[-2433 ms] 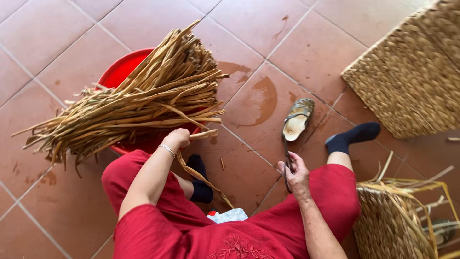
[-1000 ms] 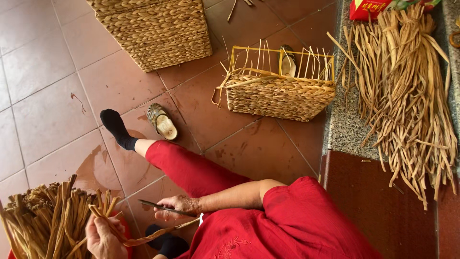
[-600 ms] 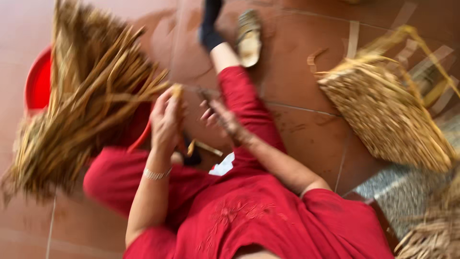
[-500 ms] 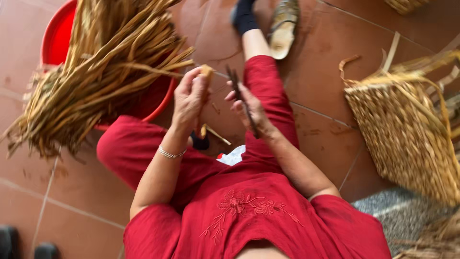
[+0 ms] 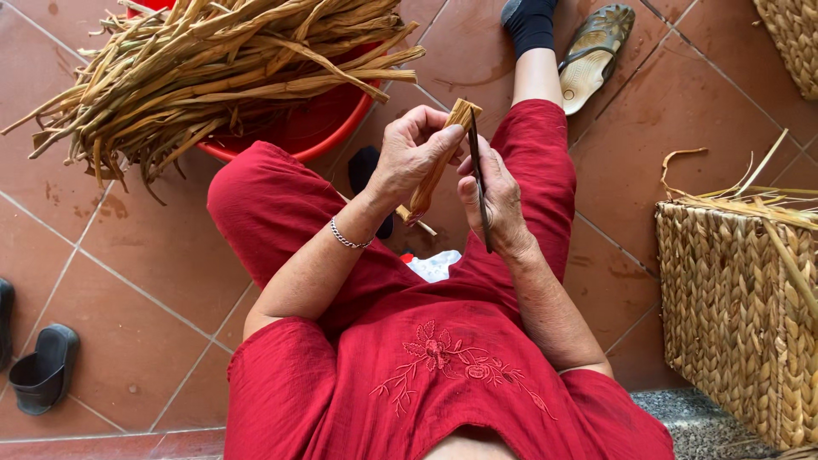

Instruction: The person sits on the floor weaving a basket from dried plant fiber strips around a bamboo frame, tucking and tightening strips along the woven base. They use scissors to trim a strip, then pick new strips from a red basin and continue weaving the sides.

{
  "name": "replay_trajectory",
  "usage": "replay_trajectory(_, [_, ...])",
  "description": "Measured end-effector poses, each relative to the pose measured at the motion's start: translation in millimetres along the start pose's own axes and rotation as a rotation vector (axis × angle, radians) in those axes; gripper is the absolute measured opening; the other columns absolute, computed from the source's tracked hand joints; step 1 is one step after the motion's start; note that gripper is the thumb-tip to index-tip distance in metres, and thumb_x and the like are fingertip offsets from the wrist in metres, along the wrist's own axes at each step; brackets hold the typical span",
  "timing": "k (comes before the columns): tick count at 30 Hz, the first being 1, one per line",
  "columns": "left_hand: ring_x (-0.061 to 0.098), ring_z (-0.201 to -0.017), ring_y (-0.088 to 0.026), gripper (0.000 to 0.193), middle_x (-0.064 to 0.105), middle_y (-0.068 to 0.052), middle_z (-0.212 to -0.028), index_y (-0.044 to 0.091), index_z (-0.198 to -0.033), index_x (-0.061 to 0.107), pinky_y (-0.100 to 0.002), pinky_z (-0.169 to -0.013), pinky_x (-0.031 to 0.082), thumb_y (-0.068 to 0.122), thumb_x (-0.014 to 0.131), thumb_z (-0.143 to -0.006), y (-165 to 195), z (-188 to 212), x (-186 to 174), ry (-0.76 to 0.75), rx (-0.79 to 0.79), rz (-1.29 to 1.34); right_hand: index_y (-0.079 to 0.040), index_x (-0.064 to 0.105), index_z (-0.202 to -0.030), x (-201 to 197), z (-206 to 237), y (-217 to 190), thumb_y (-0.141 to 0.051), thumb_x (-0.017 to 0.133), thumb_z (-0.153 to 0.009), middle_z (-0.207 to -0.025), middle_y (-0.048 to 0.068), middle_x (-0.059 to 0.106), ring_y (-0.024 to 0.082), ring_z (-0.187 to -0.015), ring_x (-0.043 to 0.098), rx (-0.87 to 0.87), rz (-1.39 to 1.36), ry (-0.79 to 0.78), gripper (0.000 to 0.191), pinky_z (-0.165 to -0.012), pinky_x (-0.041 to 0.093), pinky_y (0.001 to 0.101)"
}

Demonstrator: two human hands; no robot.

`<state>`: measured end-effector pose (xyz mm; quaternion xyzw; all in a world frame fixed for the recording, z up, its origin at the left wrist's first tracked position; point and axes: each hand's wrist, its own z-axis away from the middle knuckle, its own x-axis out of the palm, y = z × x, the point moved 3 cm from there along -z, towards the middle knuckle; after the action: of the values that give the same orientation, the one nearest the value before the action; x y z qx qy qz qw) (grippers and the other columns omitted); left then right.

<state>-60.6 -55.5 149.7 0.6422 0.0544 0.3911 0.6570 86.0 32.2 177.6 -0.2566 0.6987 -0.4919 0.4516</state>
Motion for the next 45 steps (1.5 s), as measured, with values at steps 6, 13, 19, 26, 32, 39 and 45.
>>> replay_trajectory(6, [0.070, -0.079, -0.011, 0.020, 0.073, -0.008, -0.096, -0.004, -0.110, 0.066, -0.028, -0.071, 0.062, 0.014, 0.068, -0.102, -7, 2, 1, -0.012, -0.072, 0.025, 0.003, 0.045, -0.150, 2, 3, 11, -0.063, 0.043, -0.108, -0.105, 0.013, 0.062, 0.020, -0.087, 0.062, 0.001, 0.074, 0.015, 0.078, -0.079, 0.054, 0.0342])
replay_trajectory(13, [0.071, -0.076, -0.011, 0.020, 0.073, -0.009, -0.096, -0.003, -0.110, 0.065, -0.028, -0.068, 0.062, 0.015, 0.066, -0.101, -12, 2, -3, -0.034, -0.150, 0.094, 0.000, 0.053, -0.138, 5, 3, 23, -0.053, 0.046, -0.111, -0.110, 0.018, 0.074, 0.030, -0.105, 0.076, 0.014, 0.142, 0.009, 0.060, -0.086, 0.062, 0.0396])
replay_trajectory(19, [0.068, -0.074, -0.011, 0.019, 0.069, -0.010, -0.092, -0.006, -0.109, 0.065, -0.028, -0.064, 0.062, 0.012, 0.068, -0.103, -19, 4, -13, -0.029, -0.151, 0.089, 0.004, 0.049, -0.142, 11, -4, 25, -0.055, 0.038, -0.111, -0.109, 0.021, 0.070, 0.035, -0.095, 0.073, -0.088, 0.261, 0.020, 0.067, -0.077, 0.058, 0.0422])
replay_trajectory(26, [0.069, -0.071, -0.011, 0.020, 0.072, -0.009, -0.092, -0.004, -0.108, 0.065, -0.029, -0.062, 0.061, 0.014, 0.068, -0.100, -24, 5, -23, 0.013, -0.246, 0.134, -0.002, 0.054, -0.130, 27, -7, 40, -0.056, 0.034, -0.118, -0.094, 0.011, 0.069, 0.026, -0.086, 0.074, -0.082, 0.067, 0.009, 0.059, -0.073, 0.059, 0.0371])
replay_trajectory(32, [0.063, -0.055, -0.012, 0.019, 0.067, -0.007, -0.076, 0.008, -0.114, 0.051, -0.025, -0.048, 0.053, 0.024, 0.056, -0.105, -18, -4, -44, 0.149, -0.251, 0.071, -0.003, 0.060, -0.127, 22, -12, 83, -0.059, 0.036, -0.110, -0.067, -0.001, 0.048, 0.006, -0.059, 0.046, 0.242, -0.119, 0.036, 0.064, -0.052, 0.038, 0.0242])
replay_trajectory(39, [0.069, -0.082, -0.012, 0.023, 0.071, -0.004, -0.094, 0.007, -0.112, 0.065, -0.029, -0.074, 0.060, 0.018, 0.078, -0.098, 29, -91, -138, 0.348, 0.283, -0.561, -0.003, 0.060, -0.126, 44, 1, 157, -0.057, 0.041, -0.106, -0.070, -0.004, 0.055, 0.004, -0.055, 0.048, 0.543, -0.308, -0.026, 0.060, -0.050, 0.041, 0.0208])
replay_trajectory(45, [0.065, -0.096, -0.028, 0.022, 0.065, -0.009, -0.099, 0.013, -0.108, 0.071, -0.043, -0.086, 0.054, 0.024, 0.083, -0.092, 37, -172, -176, 0.588, 0.384, -1.351, -0.003, 0.061, -0.126, 52, 8, 189, -0.053, 0.045, -0.106, -0.069, -0.002, 0.056, 0.004, -0.054, 0.048, 0.608, -0.276, -0.068, 0.056, -0.049, 0.042, 0.0213])
